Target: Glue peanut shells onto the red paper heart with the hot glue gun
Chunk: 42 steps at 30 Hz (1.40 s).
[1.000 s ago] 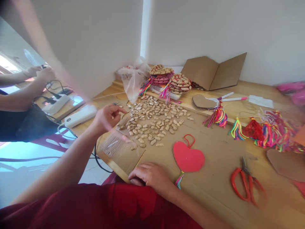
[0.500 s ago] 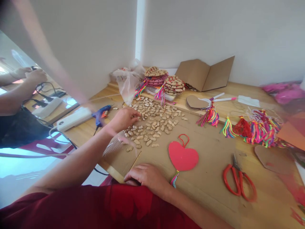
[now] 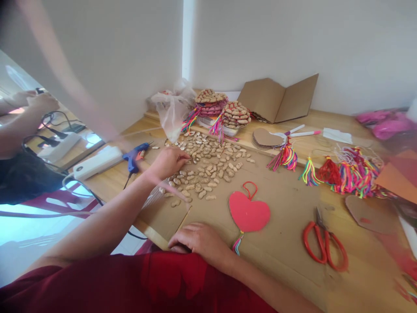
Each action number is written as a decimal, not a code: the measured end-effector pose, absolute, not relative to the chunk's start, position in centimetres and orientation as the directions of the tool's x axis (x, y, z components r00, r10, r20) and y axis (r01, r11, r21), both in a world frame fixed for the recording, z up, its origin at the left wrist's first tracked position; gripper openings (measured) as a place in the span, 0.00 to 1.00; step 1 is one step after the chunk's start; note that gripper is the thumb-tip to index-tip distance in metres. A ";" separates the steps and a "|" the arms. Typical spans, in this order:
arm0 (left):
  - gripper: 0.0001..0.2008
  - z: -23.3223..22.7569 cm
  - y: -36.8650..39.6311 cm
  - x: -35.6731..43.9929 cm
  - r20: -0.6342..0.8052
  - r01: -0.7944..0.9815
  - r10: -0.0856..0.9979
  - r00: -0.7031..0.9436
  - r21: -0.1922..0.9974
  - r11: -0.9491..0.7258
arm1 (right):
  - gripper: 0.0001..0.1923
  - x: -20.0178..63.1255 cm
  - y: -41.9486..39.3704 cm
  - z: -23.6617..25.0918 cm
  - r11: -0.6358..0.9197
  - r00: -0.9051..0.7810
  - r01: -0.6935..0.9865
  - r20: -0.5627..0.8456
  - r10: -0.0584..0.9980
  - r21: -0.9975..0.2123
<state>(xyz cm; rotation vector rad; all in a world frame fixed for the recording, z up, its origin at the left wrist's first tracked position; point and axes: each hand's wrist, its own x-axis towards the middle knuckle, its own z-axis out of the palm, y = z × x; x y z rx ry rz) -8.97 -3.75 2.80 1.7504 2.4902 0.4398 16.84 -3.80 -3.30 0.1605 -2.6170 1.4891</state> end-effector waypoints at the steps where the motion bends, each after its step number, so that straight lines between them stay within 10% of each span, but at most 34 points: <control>1: 0.13 2.8 -3.7 -8.9 0.114 0.908 0.926 -0.360 0.273 0.319 | 0.06 16.8 -3.8 -3.4 0.511 -0.986 -0.154 0.162 -0.029 -0.846; 13: 0.12 2.8 -5.0 -9.1 -0.036 0.555 0.906 -0.422 0.780 0.290 | 0.09 16.7 -3.8 -3.3 0.507 -0.979 -0.193 0.201 -0.038 -0.840; 42: 0.15 2.1 -5.1 -9.1 0.171 0.946 0.956 -0.239 0.264 0.189 | 0.09 16.7 -3.9 -3.6 0.544 -0.977 -0.199 0.210 -0.043 -0.815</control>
